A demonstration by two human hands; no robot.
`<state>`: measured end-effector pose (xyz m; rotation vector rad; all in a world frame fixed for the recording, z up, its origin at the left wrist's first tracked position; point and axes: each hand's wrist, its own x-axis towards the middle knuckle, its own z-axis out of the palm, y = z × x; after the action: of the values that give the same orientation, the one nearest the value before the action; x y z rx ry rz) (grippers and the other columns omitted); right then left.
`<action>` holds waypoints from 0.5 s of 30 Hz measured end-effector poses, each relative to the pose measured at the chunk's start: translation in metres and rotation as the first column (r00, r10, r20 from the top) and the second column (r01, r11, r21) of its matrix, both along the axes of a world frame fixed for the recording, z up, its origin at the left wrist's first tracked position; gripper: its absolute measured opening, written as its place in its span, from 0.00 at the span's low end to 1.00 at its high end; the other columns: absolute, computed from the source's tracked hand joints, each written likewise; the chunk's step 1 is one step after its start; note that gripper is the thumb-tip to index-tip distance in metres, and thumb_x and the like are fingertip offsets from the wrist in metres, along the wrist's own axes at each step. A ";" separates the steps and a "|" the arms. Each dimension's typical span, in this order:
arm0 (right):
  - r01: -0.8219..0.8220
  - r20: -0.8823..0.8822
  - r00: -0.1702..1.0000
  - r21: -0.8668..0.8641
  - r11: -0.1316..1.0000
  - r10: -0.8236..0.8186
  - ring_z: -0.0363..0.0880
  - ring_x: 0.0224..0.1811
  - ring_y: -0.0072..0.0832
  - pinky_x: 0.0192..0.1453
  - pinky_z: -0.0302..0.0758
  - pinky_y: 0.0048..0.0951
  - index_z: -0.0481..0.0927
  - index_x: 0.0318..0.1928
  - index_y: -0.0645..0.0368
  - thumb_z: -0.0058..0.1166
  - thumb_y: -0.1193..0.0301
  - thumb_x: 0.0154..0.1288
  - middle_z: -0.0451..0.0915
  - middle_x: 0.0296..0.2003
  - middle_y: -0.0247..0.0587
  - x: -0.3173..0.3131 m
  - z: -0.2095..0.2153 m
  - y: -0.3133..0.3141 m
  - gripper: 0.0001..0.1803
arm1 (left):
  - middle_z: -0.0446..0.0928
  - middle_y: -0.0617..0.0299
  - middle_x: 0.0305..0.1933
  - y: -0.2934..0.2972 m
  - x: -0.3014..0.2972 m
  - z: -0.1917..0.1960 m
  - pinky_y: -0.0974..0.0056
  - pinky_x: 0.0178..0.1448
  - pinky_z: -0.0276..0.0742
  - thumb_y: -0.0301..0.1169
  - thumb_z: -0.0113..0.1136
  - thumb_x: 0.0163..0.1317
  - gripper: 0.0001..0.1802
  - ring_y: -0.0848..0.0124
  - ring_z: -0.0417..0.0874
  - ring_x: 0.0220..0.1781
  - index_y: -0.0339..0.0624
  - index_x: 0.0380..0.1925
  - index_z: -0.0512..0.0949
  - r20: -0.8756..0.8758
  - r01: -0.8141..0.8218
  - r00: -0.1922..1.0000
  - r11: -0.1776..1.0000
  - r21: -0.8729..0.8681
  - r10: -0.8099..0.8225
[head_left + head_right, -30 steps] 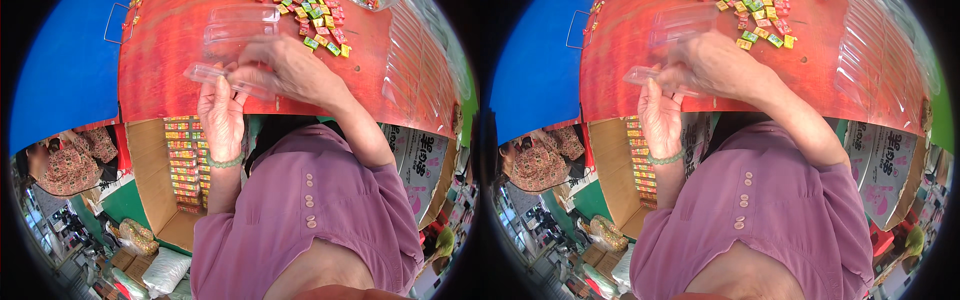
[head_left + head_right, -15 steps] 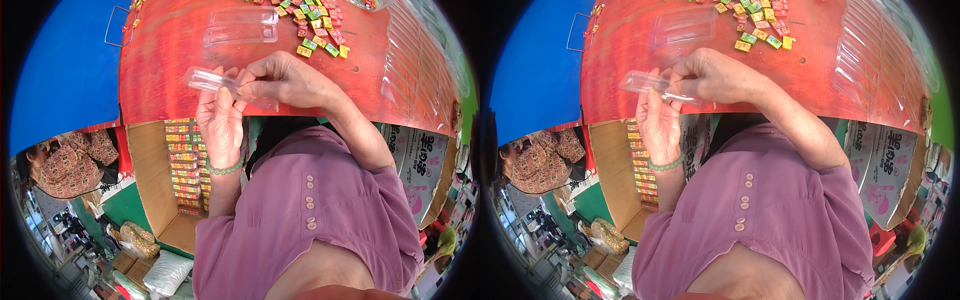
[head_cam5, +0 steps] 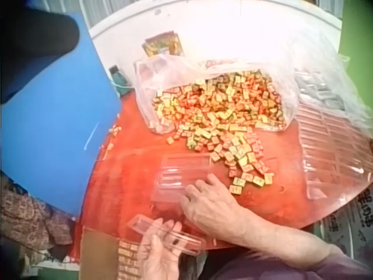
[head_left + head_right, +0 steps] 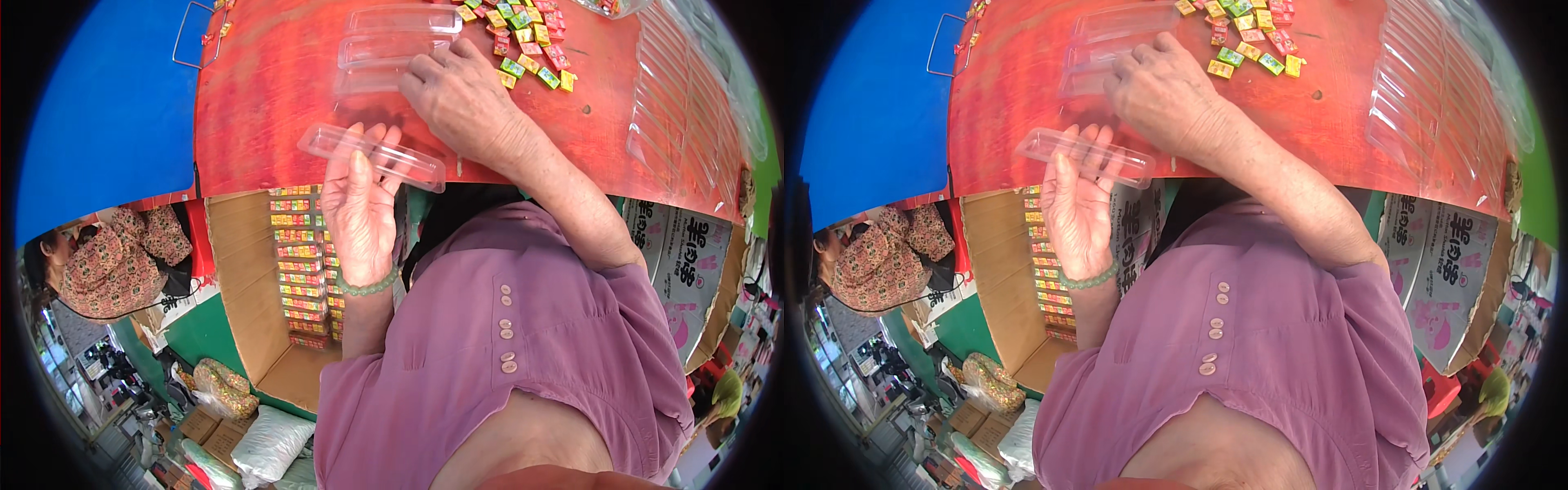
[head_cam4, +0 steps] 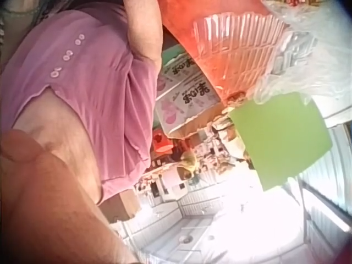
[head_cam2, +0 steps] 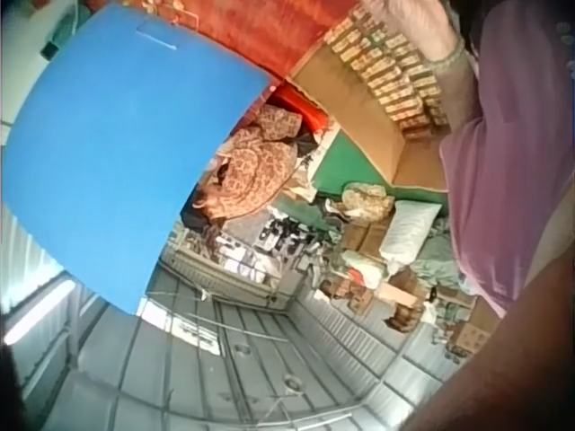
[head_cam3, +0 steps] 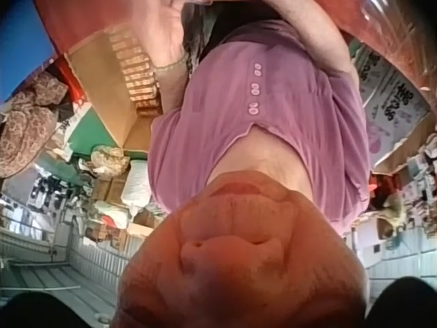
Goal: Manually organizing and packaging small colorful items into plastic trays and a shipping box.
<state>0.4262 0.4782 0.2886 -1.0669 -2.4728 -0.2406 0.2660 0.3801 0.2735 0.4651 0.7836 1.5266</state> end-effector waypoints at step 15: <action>-0.558 -0.617 0.771 -0.774 0.301 -0.157 0.75 0.27 0.21 0.33 0.72 0.25 0.85 0.37 0.61 0.66 0.64 0.62 0.80 0.26 0.33 0.012 0.026 -0.030 0.13 | 0.73 0.44 0.61 0.004 0.007 -0.002 0.51 0.63 0.79 0.29 0.53 0.72 0.23 0.51 0.75 0.64 0.31 0.64 0.65 0.086 -0.017 0.996 0.999 0.032 0.015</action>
<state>0.4383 0.4482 0.3142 -0.8774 -1.9242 1.6468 0.2731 0.3842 0.2720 0.4153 0.6977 1.5660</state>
